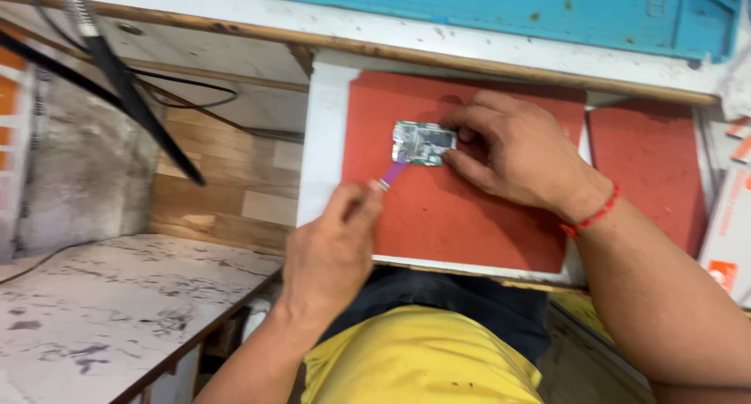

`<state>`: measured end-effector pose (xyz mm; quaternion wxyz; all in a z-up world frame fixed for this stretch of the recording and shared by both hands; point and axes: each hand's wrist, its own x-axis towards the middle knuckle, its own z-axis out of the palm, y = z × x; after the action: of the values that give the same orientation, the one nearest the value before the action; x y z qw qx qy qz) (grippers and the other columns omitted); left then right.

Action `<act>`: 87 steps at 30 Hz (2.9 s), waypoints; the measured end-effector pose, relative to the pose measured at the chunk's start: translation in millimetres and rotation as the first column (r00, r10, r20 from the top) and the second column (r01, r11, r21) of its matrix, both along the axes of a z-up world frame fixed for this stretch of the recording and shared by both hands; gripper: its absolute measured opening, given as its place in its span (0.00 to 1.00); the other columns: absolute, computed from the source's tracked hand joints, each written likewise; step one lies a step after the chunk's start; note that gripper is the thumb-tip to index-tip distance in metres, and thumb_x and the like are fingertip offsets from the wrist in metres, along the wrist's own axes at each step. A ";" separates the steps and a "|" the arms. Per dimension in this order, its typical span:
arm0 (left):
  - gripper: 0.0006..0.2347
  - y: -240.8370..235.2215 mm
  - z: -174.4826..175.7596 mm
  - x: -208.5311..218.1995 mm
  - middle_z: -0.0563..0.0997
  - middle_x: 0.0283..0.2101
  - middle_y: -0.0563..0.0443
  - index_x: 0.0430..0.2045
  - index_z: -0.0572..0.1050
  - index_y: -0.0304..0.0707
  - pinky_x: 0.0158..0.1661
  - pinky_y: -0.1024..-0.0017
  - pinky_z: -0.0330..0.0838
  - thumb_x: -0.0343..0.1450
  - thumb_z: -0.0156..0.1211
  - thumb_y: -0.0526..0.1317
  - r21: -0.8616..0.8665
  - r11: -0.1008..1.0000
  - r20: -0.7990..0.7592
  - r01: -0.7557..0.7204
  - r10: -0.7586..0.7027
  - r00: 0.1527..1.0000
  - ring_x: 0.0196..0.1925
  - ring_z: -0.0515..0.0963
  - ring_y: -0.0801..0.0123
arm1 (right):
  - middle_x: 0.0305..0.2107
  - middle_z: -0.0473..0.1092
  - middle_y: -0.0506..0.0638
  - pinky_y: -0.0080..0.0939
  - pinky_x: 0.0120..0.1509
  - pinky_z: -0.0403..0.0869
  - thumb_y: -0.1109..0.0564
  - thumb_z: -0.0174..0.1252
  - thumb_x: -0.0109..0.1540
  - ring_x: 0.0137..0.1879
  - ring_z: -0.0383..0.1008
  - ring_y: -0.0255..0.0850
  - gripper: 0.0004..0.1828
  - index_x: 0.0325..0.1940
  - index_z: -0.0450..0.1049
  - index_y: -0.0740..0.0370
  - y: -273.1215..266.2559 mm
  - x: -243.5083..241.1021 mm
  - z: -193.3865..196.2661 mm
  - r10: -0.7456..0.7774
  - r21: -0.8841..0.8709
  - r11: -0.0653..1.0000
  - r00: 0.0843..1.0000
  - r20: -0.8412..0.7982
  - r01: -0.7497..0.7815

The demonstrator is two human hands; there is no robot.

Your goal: The person scrubs a small green circuit board with a purple toothbrush on a red mat, then uses a hot air gun to dry the board. The person holds the board with one hand while scrubbing and drying with the other.

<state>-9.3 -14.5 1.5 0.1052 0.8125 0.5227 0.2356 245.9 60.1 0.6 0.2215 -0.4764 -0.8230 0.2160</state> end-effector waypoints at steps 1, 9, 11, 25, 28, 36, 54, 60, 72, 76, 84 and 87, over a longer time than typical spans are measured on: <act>0.14 -1.5 -2.0 4.6 0.77 0.40 0.54 0.50 0.80 0.43 0.25 0.60 0.75 0.71 0.58 0.33 -0.039 0.999 -0.018 -0.009 0.009 1.000 0.25 0.81 0.56 | 0.33 0.72 0.52 0.47 0.40 0.74 0.55 0.67 0.58 0.37 0.75 0.48 0.17 0.49 0.78 0.62 -3.6 3.3 0.0 -0.017 -0.011 1.000 1.000 0.014 0.017; 0.17 13.0 3.6 7.5 0.76 0.42 0.46 0.55 0.76 0.34 0.24 0.57 0.75 0.70 0.56 0.29 -0.094 0.992 -0.112 0.081 -0.092 0.989 0.24 0.81 0.55 | 0.32 0.72 0.52 0.46 0.40 0.74 0.56 0.67 0.57 0.37 0.75 0.47 0.16 0.48 0.79 0.62 1.6 -4.8 5.3 -0.021 -0.020 1.000 0.999 0.034 0.021; 0.13 15.7 4.9 2.8 0.76 0.42 0.48 0.53 0.77 0.37 0.26 0.57 0.75 0.73 0.57 0.32 -0.076 0.997 -0.045 0.016 -0.019 0.999 0.27 0.81 0.53 | 0.33 0.73 0.52 0.47 0.40 0.74 0.55 0.67 0.57 0.37 0.76 0.48 0.16 0.48 0.79 0.61 2.0 -3.6 2.9 -0.013 0.002 1.000 0.999 0.036 0.013; 0.12 -2.4 -47.0 21.0 0.79 0.34 0.54 0.50 0.75 0.31 0.24 0.81 0.68 0.76 0.60 0.39 -0.471 0.788 0.877 0.396 0.468 0.111 0.22 0.72 0.79 | 0.43 0.76 0.57 0.44 0.48 0.76 0.54 0.59 0.66 0.46 0.79 0.47 0.18 0.56 0.76 0.67 -28.9 -23.5 23.5 0.095 -0.264 0.950 0.960 -0.265 -0.167; 0.13 -22.5 -38.3 41.5 0.79 0.36 0.52 0.51 0.77 0.28 0.37 0.76 0.74 0.79 0.57 0.41 -0.390 0.779 0.909 0.491 0.411 0.071 0.34 0.77 0.76 | 0.50 0.70 0.56 0.41 0.39 0.74 0.56 0.54 0.70 0.37 0.72 0.43 0.17 0.57 0.78 0.69 -66.8 -48.0 5.4 -0.341 -0.612 0.777 0.720 -0.605 -0.146; 0.15 26.4 -2.0 14.1 0.78 0.52 0.42 0.52 0.76 0.32 0.56 0.58 0.73 0.73 0.64 0.38 0.162 0.958 0.477 0.236 -0.285 0.831 0.55 0.77 0.49 | 0.35 0.65 0.62 0.47 0.37 0.58 0.59 0.50 0.71 0.33 0.56 0.44 0.20 0.64 0.76 0.70 -97.1 8.5 -21.4 -0.737 -0.433 0.673 0.491 -0.465 0.599; 0.20 73.6 -8.5 -2.5 0.71 0.49 0.43 0.31 0.79 0.30 0.58 0.57 0.65 0.55 0.78 0.46 -0.107 0.990 0.283 0.089 -0.055 0.957 0.58 0.66 0.50 | 0.52 0.69 0.57 0.55 0.38 0.76 0.71 0.48 0.56 0.36 0.77 0.59 0.42 0.74 0.63 0.50 -80.1 -72.2 10.3 -0.337 -0.252 0.876 0.897 0.287 0.410; 0.18 73.6 -9.5 -3.1 0.71 0.52 0.42 0.29 0.79 0.28 0.57 0.55 0.65 0.56 0.77 0.44 -0.065 0.992 0.276 0.105 -0.084 0.958 0.59 0.66 0.50 | 0.46 0.69 0.58 0.54 0.39 0.76 0.70 0.48 0.54 0.37 0.78 0.58 0.40 0.71 0.65 0.50 -78.5 -77.4 11.7 -0.310 -0.206 0.908 0.916 0.254 0.365; 0.21 71.7 -9.6 -1.7 0.69 0.54 0.37 0.32 0.76 0.31 0.56 0.53 0.66 0.55 0.79 0.44 -0.103 0.993 0.315 0.050 -0.015 0.949 0.60 0.65 0.42 | 0.45 0.69 0.60 0.53 0.42 0.77 0.70 0.47 0.54 0.40 0.78 0.57 0.40 0.70 0.67 0.48 -50.9 -56.0 10.0 -0.195 -0.142 0.966 0.970 0.148 0.216; 0.22 71.2 -10.6 -1.9 0.69 0.55 0.37 0.34 0.75 0.31 0.57 0.52 0.66 0.56 0.80 0.43 -0.087 0.995 0.316 0.055 -0.025 0.948 0.60 0.65 0.42 | 0.44 0.70 0.59 0.55 0.37 0.76 0.66 0.51 0.57 0.35 0.76 0.58 0.36 0.69 0.68 0.45 -50.8 -60.5 8.4 -0.288 -0.126 0.939 0.931 0.223 0.321; 0.23 66.8 -20.1 -3.0 0.67 0.58 0.39 0.38 0.74 0.35 0.60 0.52 0.66 0.58 0.82 0.44 -0.049 0.997 0.302 0.052 -0.035 0.953 0.62 0.65 0.44 | 0.46 0.72 0.55 0.50 0.31 0.74 0.64 0.52 0.63 0.30 0.74 0.54 0.30 0.70 0.72 0.47 -44.8 -45.8 12.2 -0.332 0.096 0.942 0.863 0.381 0.321; 0.22 66.3 -18.4 -1.6 0.67 0.57 0.41 0.38 0.74 0.36 0.59 0.54 0.68 0.58 0.80 0.42 -0.085 0.995 0.306 0.059 -0.030 0.952 0.63 0.65 0.46 | 0.39 0.71 0.53 0.49 0.28 0.74 0.64 0.51 0.58 0.26 0.75 0.49 0.34 0.68 0.74 0.42 -57.6 -52.7 12.2 -0.115 -0.015 0.992 0.926 0.360 0.129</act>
<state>-10.8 51.8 -16.9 0.2274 0.7724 0.4923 0.3308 193.2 2.5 12.8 0.0715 -0.5620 -0.8142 0.1271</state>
